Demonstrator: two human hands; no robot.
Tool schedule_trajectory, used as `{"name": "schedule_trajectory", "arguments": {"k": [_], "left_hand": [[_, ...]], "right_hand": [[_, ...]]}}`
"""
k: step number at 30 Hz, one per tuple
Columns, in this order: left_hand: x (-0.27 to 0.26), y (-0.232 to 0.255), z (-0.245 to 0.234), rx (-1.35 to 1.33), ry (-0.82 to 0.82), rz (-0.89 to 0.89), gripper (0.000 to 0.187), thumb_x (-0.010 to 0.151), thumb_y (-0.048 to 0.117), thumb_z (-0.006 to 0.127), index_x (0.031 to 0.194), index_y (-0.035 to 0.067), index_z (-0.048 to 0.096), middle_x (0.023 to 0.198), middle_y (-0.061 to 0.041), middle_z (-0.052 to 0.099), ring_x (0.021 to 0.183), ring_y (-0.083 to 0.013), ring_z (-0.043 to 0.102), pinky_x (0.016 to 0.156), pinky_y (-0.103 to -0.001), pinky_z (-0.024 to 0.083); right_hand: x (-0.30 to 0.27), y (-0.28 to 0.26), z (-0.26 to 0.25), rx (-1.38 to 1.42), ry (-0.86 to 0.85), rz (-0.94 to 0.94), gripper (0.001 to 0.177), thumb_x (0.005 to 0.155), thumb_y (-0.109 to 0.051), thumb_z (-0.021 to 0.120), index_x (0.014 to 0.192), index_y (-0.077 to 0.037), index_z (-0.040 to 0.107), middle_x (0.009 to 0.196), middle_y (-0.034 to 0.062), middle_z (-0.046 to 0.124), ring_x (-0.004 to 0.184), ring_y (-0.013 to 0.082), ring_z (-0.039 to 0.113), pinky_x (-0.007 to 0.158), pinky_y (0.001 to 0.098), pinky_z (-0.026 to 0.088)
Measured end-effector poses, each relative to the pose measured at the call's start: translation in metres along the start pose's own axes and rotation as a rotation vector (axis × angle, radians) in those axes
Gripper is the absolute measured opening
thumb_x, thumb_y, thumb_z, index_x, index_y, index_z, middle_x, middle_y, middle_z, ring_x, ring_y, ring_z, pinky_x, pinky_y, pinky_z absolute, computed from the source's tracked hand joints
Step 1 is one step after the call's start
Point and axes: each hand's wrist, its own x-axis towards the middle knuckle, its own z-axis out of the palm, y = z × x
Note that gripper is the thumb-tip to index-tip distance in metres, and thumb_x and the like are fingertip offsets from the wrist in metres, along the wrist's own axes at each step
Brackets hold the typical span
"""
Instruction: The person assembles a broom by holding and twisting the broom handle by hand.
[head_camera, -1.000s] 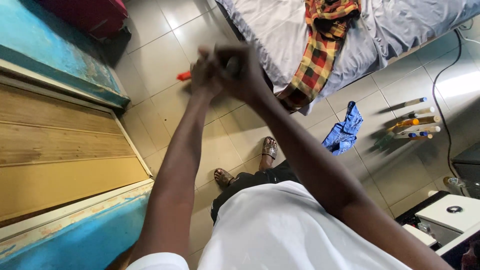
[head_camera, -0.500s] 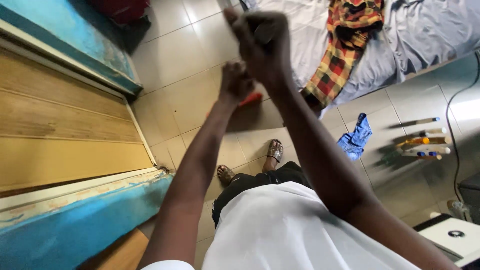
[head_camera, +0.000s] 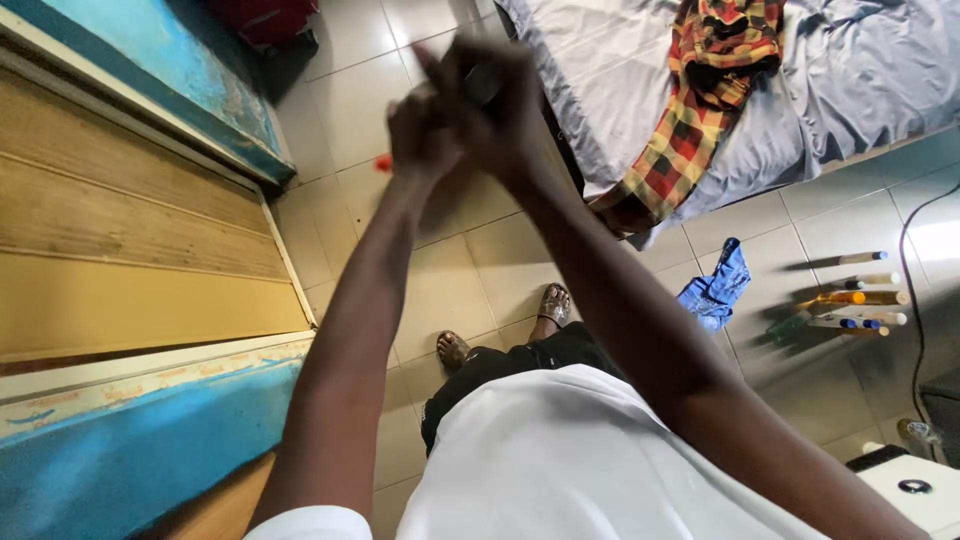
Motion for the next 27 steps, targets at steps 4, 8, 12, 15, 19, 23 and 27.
{"name": "schedule_trajectory", "arguments": {"k": [4,8,12,15,19,23,27], "left_hand": [[-0.031,-0.042,0.008,-0.148,-0.141,0.001,0.030,0.086,0.031,0.069,0.110,0.013,0.073,0.098,-0.014,0.074,0.087,-0.0346,0.070,0.072,-0.045,0.054],[-0.073,-0.057,0.039,-0.191,-0.240,-0.090,0.029,0.082,0.023,0.068,0.109,0.012,0.069,0.106,-0.012,0.071,0.097,-0.0349,0.068,0.075,-0.047,0.054],[-0.069,-0.064,0.042,-0.087,-0.061,0.033,0.030,0.081,0.016,0.071,0.111,0.012,0.065,0.108,-0.012,0.068,0.103,-0.0369,0.065,0.087,-0.046,0.055],[-0.036,-0.041,0.021,-0.014,0.083,0.050,0.036,0.092,0.025,0.075,0.117,0.001,0.065,0.116,-0.022,0.065,0.106,-0.0385,0.061,0.085,-0.047,0.054],[0.009,-0.013,-0.029,-0.234,-0.178,-0.047,0.022,0.089,0.027,0.072,0.085,0.007,0.065,0.090,-0.014,0.072,0.087,-0.0377,0.068,0.075,-0.046,0.056],[0.036,-0.020,-0.055,-0.336,-0.080,0.063,0.025,0.096,0.027,0.072,0.087,0.005,0.063,0.076,-0.018,0.068,0.073,-0.0412,0.067,0.063,-0.046,0.055],[0.057,-0.059,-0.049,-0.335,-0.042,0.198,0.020,0.094,0.025,0.071,0.089,0.006,0.068,0.078,-0.017,0.070,0.072,-0.0383,0.070,0.064,-0.047,0.054]], "right_hand": [[-0.072,0.054,0.050,0.030,-0.168,0.160,0.032,0.100,-0.017,0.077,0.078,-0.002,0.060,0.065,0.0040,0.049,0.061,0.0063,0.042,0.054,0.0285,0.036],[-0.128,0.072,0.054,0.126,-0.308,0.459,0.031,0.098,-0.021,0.075,0.073,-0.005,0.065,0.057,-0.0013,0.056,0.053,0.0041,0.042,0.048,0.0282,0.030],[-0.082,0.061,0.053,0.090,-0.181,0.350,0.027,0.100,-0.016,0.070,0.077,-0.005,0.062,0.059,-0.0017,0.053,0.053,0.0053,0.042,0.049,0.0284,0.031],[-0.017,0.038,0.041,0.009,-0.014,0.209,0.025,0.103,-0.013,0.066,0.080,-0.004,0.060,0.060,-0.0020,0.051,0.053,0.0061,0.043,0.050,0.0285,0.032],[0.048,0.031,0.042,0.107,0.159,0.118,0.022,0.105,-0.009,0.060,0.084,-0.004,0.058,0.062,-0.0024,0.049,0.054,0.0073,0.043,0.051,0.0286,0.033],[0.070,0.056,0.058,0.353,0.227,0.169,0.033,0.108,-0.005,0.057,0.076,-0.002,0.051,0.064,-0.0016,0.049,0.056,0.0095,0.043,0.053,0.0304,0.031],[0.074,0.063,0.080,0.187,0.344,-0.011,0.026,0.103,-0.005,0.063,0.082,0.002,0.050,0.070,0.0038,0.050,0.064,0.0131,0.045,0.059,0.0327,0.038]]}}
